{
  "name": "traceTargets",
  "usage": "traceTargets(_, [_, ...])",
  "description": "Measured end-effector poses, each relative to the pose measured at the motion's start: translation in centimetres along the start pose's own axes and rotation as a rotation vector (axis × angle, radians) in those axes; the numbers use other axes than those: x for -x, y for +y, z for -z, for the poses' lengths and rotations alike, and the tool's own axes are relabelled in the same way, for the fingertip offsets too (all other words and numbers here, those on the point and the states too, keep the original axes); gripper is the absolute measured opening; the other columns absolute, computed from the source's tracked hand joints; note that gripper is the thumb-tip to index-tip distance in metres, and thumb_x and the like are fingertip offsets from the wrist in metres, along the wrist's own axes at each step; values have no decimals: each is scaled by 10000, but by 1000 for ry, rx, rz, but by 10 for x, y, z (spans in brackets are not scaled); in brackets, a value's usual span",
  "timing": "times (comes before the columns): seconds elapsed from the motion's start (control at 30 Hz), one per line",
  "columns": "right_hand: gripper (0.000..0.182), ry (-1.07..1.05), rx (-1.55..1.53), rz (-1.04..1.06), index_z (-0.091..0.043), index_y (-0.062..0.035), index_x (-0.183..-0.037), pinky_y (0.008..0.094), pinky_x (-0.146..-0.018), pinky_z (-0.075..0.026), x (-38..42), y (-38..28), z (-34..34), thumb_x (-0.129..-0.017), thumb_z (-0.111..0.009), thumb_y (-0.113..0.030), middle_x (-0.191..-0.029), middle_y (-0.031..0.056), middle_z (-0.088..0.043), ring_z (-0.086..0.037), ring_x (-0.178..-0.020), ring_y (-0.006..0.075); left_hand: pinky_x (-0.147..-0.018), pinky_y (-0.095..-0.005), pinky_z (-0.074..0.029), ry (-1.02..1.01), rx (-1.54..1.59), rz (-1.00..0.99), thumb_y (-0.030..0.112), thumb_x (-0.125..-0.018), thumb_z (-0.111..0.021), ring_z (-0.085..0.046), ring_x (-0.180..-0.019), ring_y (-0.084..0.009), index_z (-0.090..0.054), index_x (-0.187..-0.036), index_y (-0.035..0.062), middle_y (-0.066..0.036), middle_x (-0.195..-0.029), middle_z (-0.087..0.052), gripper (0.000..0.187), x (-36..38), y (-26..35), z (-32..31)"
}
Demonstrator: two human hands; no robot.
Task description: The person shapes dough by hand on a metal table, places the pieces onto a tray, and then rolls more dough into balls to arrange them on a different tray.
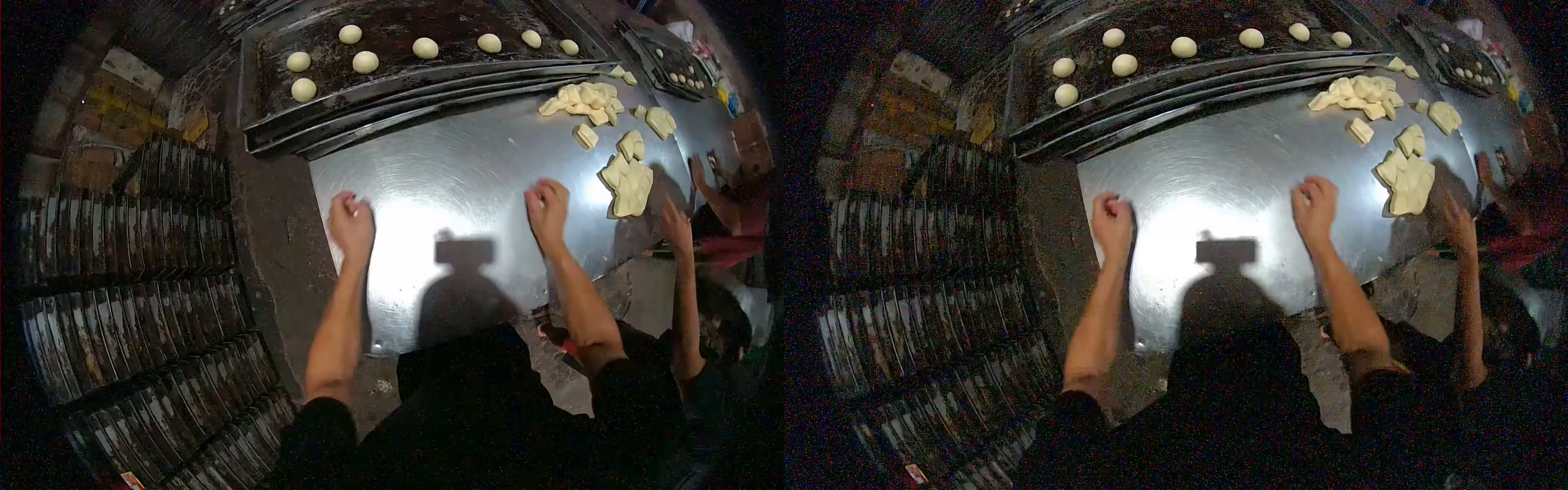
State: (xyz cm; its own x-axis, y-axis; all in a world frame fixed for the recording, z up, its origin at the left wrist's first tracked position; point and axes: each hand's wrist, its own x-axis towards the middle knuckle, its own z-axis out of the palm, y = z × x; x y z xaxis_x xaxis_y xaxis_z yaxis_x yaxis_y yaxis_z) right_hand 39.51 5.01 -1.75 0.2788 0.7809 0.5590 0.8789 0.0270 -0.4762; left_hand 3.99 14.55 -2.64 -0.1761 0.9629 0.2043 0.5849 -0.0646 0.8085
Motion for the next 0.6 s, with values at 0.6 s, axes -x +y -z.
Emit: traceTargets(0.6, [299, 206, -387, 40, -592, -34, -1066, 426, -786, -492, -385, -59, -69, -894, -623, -277, -978, 184, -647, -635, -896, 337, -833, -341, -524, -658, 243, 284, 118, -814, -724, -641, -952, -230, -634, -1142, 17, -144, -1113, -637, 355, 8, 104, 32])
